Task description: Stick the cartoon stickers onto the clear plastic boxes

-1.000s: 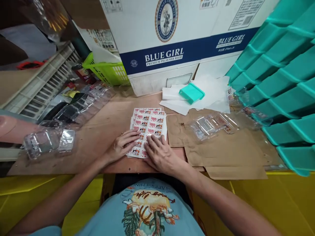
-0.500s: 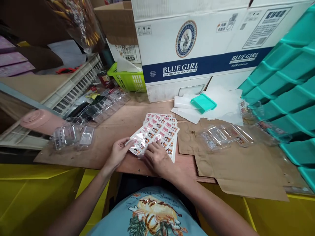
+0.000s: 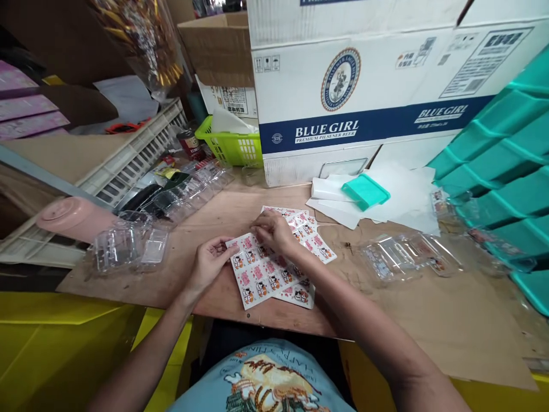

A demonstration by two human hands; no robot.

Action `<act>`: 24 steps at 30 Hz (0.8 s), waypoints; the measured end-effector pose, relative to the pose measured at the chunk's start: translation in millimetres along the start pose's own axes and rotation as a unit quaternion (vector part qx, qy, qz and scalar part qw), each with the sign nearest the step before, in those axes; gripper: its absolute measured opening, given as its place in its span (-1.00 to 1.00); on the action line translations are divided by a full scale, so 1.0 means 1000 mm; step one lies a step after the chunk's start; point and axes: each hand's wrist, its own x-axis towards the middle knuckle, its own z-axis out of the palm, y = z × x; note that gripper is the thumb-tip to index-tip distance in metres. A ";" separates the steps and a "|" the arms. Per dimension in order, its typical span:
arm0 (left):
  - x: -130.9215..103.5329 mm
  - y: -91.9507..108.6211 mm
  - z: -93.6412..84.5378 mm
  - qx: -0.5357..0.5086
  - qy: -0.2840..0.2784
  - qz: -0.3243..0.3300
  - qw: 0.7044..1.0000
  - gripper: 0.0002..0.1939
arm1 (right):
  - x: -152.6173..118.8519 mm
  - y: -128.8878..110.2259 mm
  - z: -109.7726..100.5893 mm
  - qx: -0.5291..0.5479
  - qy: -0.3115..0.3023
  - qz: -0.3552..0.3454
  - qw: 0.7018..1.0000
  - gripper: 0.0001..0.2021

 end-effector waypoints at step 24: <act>0.006 0.016 0.023 -0.164 -0.018 -0.146 0.975 -0.72 | 0.004 0.012 0.001 0.167 0.108 0.196 0.960 -0.69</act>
